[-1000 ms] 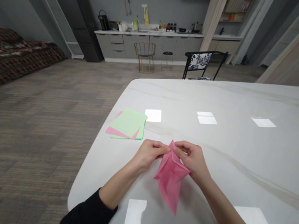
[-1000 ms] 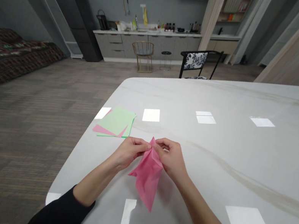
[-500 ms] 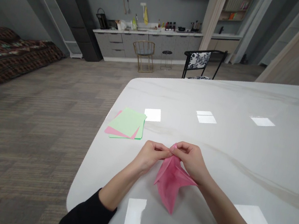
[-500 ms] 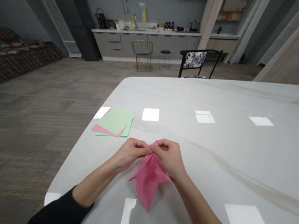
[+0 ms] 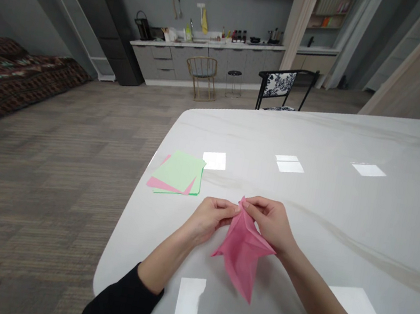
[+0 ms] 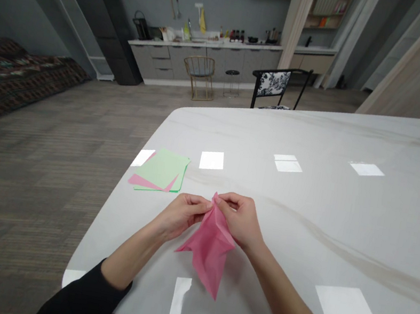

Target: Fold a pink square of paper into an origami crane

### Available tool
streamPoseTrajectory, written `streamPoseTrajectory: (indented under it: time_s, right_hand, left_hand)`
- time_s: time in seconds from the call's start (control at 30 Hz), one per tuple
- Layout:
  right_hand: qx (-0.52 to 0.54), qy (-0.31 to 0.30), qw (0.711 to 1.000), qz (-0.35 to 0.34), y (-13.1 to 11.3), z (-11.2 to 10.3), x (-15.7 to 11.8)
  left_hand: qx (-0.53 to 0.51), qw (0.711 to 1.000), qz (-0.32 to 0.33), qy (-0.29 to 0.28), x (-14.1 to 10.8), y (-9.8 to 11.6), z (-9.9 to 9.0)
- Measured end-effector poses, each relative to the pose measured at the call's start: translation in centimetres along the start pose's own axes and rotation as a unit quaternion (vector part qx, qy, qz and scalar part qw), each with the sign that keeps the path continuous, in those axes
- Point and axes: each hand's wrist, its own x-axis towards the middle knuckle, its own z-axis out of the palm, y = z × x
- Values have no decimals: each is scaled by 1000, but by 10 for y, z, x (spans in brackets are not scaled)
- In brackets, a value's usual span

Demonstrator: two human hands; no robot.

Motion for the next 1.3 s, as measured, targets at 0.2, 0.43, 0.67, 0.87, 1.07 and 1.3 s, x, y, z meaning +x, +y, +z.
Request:
streamPoseTrajectory:
  time_s: [0.2, 0.43, 0.67, 0.87, 1.07, 1.3]
  right_hand:
    - [-28, 23, 999, -16, 0, 2, -1]
    - [18, 20, 999, 38, -6, 3, -2]
    - [14, 23, 999, 46, -7, 3, -4]
    - [-14, 2, 1000, 17, -5, 4, -4]
    - [-31, 9, 999, 27, 1, 6, -3]
    - [-6, 26, 999, 46, 2, 8, -3]
  left_hand:
    - [-17, 1000, -9, -16, 1, -1, -1]
    - [9, 1000, 15, 0, 3, -4, -3]
    - [59, 998, 25, 20, 2, -2, -2]
    - [66, 996, 35, 48, 3, -2, -1]
    - [93, 992, 49, 66, 3, -5, 1]
    - [123, 989, 66, 52, 4, -7, -2]
